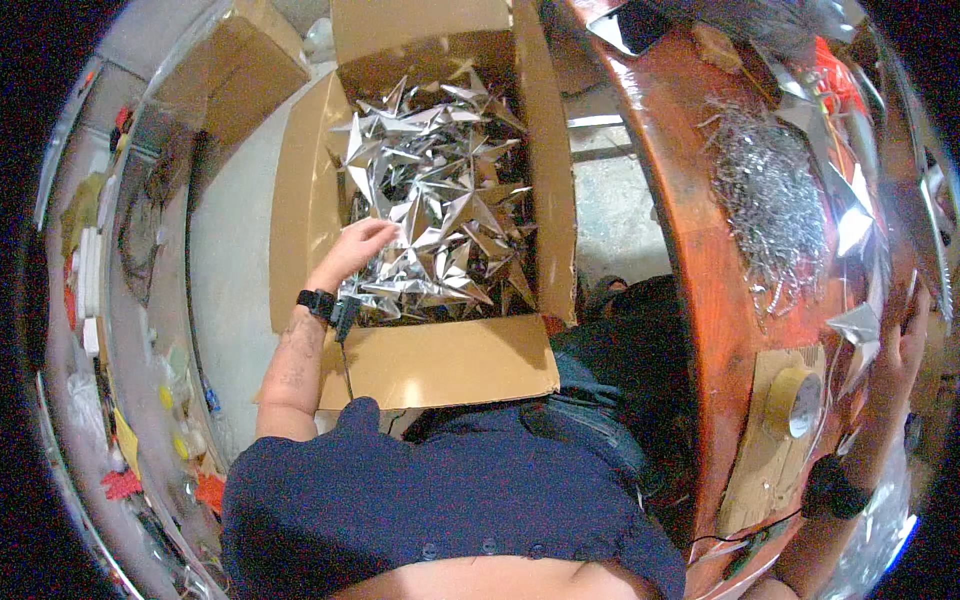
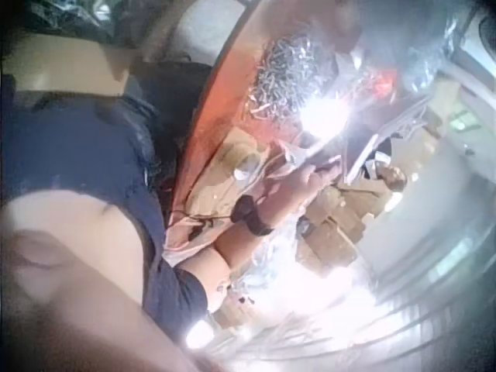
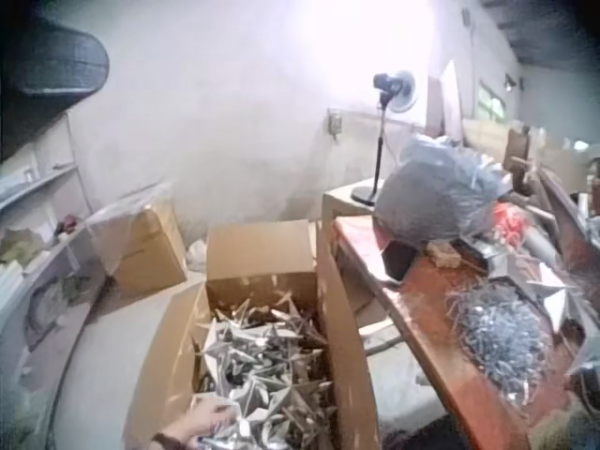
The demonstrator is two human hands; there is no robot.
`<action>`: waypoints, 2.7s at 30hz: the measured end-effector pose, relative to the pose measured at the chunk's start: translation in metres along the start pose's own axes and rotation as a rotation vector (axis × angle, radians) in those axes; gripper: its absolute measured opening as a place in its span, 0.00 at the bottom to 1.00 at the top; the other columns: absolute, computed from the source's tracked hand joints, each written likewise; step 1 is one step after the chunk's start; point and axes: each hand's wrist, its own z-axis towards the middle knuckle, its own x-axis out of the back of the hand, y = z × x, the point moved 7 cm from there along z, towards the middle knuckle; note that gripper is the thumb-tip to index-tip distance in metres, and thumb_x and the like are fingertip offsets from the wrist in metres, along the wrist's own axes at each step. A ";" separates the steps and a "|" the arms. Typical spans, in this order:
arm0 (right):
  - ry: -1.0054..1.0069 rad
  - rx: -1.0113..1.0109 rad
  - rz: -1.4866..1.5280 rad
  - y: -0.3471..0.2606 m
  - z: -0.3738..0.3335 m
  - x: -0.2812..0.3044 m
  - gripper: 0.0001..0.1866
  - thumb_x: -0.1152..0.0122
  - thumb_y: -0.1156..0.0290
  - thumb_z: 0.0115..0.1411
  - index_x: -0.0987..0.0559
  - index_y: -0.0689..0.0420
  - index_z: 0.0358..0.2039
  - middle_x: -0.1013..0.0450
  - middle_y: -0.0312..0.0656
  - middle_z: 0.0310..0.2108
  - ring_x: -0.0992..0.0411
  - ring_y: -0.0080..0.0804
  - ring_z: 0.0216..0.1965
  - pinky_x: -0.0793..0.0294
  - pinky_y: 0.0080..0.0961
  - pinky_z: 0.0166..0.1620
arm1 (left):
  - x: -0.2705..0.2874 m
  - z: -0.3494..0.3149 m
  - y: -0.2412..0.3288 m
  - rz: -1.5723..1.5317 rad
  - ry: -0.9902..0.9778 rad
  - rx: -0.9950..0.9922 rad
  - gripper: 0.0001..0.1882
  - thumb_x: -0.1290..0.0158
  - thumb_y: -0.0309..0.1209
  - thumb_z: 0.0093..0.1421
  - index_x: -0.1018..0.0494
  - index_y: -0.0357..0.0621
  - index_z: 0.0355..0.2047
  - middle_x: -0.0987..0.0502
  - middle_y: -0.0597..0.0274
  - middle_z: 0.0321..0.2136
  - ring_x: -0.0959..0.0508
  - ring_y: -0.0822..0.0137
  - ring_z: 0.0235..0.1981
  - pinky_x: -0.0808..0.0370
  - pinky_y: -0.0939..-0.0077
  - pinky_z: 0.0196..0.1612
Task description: The recorder uses a hot glue gun to apply decorative rhinestone strips to the edges of large silver stars.
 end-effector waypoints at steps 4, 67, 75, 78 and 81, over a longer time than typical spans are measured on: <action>-0.094 -0.373 0.339 -0.134 -0.026 -0.095 0.24 0.51 0.71 0.67 0.35 0.55 0.63 0.28 0.34 0.41 0.33 0.16 0.38 0.31 0.15 0.39 | -0.077 -0.041 0.181 -0.547 -0.560 -0.487 0.26 0.50 0.40 0.67 0.36 0.44 0.62 0.29 0.61 0.56 0.30 0.69 0.57 0.35 0.69 0.60; -0.208 0.184 -1.029 0.007 -0.035 -0.033 0.20 0.45 0.75 0.57 0.27 0.51 0.52 0.32 0.46 0.58 0.35 0.50 0.60 0.35 0.46 0.60 | -0.134 -0.060 0.248 -0.735 -0.219 -0.530 0.16 0.55 0.34 0.70 0.30 0.39 0.53 0.29 0.58 0.55 0.26 0.70 0.49 0.29 0.76 0.51; -0.262 0.619 -0.709 -0.222 -0.040 -0.094 0.22 0.44 0.68 0.56 0.25 0.43 0.53 0.32 0.32 0.59 0.41 0.34 0.66 0.48 0.51 0.68 | -0.150 -0.095 0.294 -1.187 -0.786 -0.570 0.45 0.47 0.52 0.62 0.55 0.41 0.69 0.47 0.53 0.67 0.37 0.56 0.64 0.39 0.59 0.64; -0.435 0.834 -0.417 -0.283 -0.070 -0.155 0.20 0.47 0.63 0.56 0.24 0.41 0.51 0.33 0.30 0.60 0.44 0.27 0.67 0.57 0.58 0.70 | -0.160 -0.096 0.288 -1.515 -0.875 -0.472 0.48 0.54 0.62 0.60 0.55 0.45 0.69 0.46 0.52 0.67 0.37 0.56 0.64 0.39 0.57 0.64; -0.557 0.976 -0.490 -0.293 -0.089 -0.211 0.26 0.49 0.64 0.56 0.29 0.37 0.58 0.40 0.33 0.66 0.47 0.30 0.69 0.63 0.55 0.71 | -0.148 -0.089 0.253 -1.509 -0.587 -0.194 0.40 0.58 0.65 0.61 0.38 0.46 0.61 0.30 0.53 0.55 0.27 0.56 0.54 0.26 0.57 0.54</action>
